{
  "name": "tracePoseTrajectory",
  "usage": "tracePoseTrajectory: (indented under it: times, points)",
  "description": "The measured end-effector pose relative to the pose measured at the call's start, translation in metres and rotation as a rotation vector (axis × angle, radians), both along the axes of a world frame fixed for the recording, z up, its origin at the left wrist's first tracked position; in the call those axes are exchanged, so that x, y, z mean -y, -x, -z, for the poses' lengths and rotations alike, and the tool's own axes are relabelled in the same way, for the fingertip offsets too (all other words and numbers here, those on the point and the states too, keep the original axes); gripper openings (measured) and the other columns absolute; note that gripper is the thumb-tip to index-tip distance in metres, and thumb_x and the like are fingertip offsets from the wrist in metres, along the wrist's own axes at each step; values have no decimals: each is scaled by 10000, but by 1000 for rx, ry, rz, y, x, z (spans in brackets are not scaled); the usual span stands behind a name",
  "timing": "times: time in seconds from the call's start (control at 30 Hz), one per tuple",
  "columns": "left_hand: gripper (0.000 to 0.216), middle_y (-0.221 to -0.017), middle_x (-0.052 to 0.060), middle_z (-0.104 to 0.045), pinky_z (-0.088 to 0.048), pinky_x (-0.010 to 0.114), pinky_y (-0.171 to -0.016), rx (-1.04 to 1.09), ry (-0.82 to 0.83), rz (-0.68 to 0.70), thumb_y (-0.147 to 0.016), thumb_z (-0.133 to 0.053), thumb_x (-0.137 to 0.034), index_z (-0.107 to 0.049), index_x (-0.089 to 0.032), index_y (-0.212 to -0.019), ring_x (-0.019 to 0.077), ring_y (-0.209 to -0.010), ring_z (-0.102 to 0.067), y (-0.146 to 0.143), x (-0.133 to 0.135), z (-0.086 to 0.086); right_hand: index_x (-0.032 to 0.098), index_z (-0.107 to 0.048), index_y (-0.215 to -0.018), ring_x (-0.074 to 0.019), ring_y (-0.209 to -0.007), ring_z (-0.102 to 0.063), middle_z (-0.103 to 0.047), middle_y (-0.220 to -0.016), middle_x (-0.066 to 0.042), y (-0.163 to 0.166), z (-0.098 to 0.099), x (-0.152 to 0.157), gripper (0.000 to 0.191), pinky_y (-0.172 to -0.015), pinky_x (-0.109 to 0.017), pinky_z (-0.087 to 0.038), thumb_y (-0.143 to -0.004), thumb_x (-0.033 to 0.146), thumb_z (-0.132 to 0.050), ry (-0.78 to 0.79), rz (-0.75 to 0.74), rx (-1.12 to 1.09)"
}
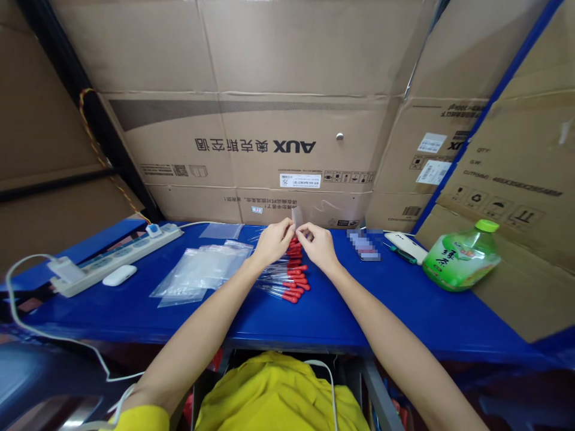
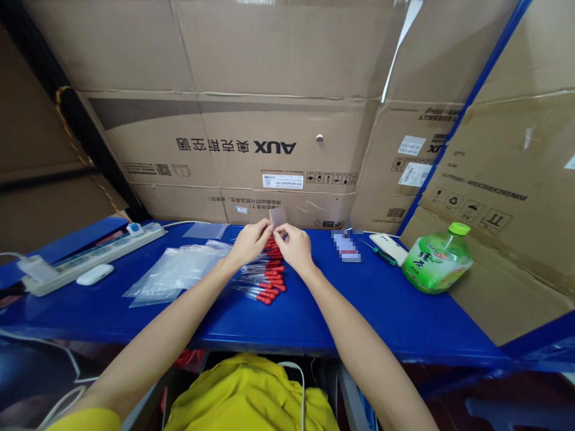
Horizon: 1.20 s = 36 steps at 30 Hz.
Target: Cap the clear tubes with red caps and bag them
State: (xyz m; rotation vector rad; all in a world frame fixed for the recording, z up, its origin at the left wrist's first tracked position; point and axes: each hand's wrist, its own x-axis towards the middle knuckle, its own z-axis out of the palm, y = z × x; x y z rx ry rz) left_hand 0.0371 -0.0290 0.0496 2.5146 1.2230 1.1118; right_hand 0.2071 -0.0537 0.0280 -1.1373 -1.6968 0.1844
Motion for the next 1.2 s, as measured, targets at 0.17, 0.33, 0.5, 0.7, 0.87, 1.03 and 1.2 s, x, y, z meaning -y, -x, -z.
tracePoseTrajectory:
  times: [0.17, 0.33, 0.5, 0.7, 0.87, 1.03, 1.2]
  points:
    - [375, -725, 35, -669, -308, 283, -613, 44, 6, -96, -1053, -427, -511, -609, -211, -920, 195, -645, -614, -2, 1, 2, 224, -668, -785, -165, -626, -614, -711, -730, -4, 3, -3, 2, 118, -666, -286, -473, -860, 314, -658, 13, -35, -102]
    - [301, -727, 7, -664, -371, 262, -654, 118, 46, 131, -1075, -398, -423, -582, -211, -966, 166, -660, -615, -2, -2, 4, 234, -566, -793, -139, -542, -563, -645, -676, 20, 4, 2, -3, 220, -557, -266, -460, -896, 418, -629, 136, -246, -349]
    - [269, -677, -22, -629, -378, 248, -640, 159, 89, 234, -1056, -426, -385, -557, -202, -907, 135, -614, -561, -2, -4, 6, 242, -513, -786, -120, -496, -537, -584, -615, 52, 3, 5, -6, 319, -508, -244, -442, -900, 514, -635, 276, -421, -449]
    - [226, -682, -24, -654, -357, 241, -609, 140, 98, 251, -999, -491, -340, -542, -193, -836, 121, -588, -530, -2, -3, 4, 233, -514, -749, -120, -467, -526, -574, -602, 49, 2, 7, -6, 348, -489, -250, -416, -932, 524, -575, 300, -481, -420]
    - [309, -694, -17, -684, -394, 249, -655, 98, 150, 282, -1037, -437, -391, -565, -202, -829, 141, -638, -604, -1, 6, -1, 220, -525, -678, -132, -471, -533, -591, -594, 16, 0, 9, -7, 432, -509, -268, -422, -958, 549, -519, 252, -390, -325]
    - [412, -672, -13, -642, -368, 256, -644, 53, 112, 214, -1055, -403, -481, -532, -208, -775, 148, -633, -579, -2, 10, -5, 218, -577, -739, -144, -516, -526, -592, -612, 12, -5, 1, 0, 425, -555, -270, -428, -997, 527, -443, 206, -349, -127]
    - [396, -697, 10, -628, -337, 270, -643, -35, 23, 173, -1068, -350, -408, -532, -210, -777, 158, -641, -563, 1, 8, -6, 214, -581, -710, -150, -548, -493, -532, -555, 21, -7, -8, 9, 414, -575, -264, -396, -992, 484, -447, 136, -263, 28]
